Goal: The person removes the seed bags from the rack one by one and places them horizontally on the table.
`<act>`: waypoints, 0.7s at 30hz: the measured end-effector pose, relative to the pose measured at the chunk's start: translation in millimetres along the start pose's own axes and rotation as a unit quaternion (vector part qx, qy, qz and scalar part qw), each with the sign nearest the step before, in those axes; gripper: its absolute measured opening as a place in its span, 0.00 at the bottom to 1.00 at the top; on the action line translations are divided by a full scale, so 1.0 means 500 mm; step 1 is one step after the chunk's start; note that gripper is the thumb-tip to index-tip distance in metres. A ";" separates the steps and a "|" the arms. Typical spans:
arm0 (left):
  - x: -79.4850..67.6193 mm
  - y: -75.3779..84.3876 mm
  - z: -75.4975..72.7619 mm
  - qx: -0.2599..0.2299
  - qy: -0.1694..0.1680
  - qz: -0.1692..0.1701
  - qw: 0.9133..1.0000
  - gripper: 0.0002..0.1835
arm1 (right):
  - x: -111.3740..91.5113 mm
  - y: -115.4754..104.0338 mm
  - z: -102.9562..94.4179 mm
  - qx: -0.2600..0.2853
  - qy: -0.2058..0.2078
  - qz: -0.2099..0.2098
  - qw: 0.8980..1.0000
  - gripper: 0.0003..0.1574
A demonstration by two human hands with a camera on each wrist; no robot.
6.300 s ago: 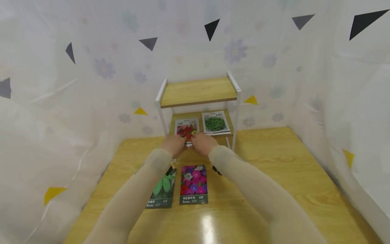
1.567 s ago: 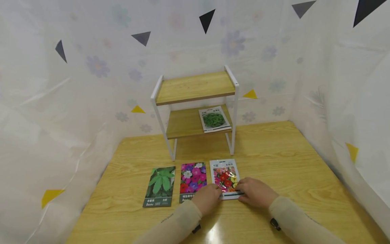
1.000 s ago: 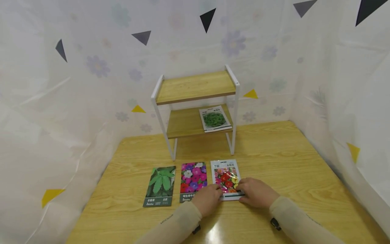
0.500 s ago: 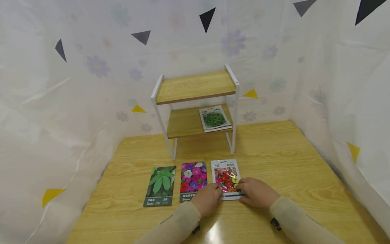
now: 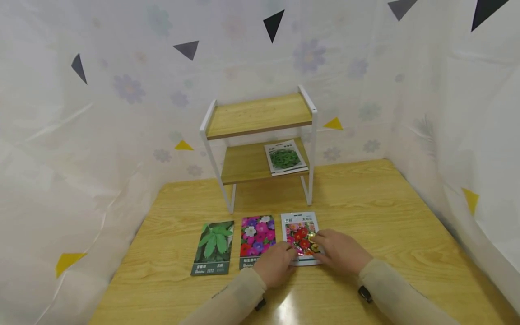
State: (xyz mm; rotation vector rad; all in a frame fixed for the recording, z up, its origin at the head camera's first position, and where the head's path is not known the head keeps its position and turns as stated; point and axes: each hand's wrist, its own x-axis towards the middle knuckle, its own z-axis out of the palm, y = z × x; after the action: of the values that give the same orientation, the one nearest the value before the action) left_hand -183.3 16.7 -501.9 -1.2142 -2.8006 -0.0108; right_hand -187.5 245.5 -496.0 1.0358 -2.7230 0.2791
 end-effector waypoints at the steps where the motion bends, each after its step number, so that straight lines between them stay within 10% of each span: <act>1: 0.001 -0.003 -0.003 -0.003 0.003 -0.001 1.000 0.15 | 0.004 0.000 -0.003 -0.003 0.007 0.000 1.000 0.30; 21: 0.083 -0.169 -0.180 0.064 0.183 0.007 0.981 0.27 | 0.153 0.017 -0.041 -0.036 0.128 -0.002 0.991 0.39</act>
State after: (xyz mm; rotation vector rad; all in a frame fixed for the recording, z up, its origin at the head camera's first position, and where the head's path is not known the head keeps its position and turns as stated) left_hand -265.7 -14.6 -406.1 -1.0765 -2.4344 -0.0468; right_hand -246.2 208.6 -457.0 0.9164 -2.4819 0.2883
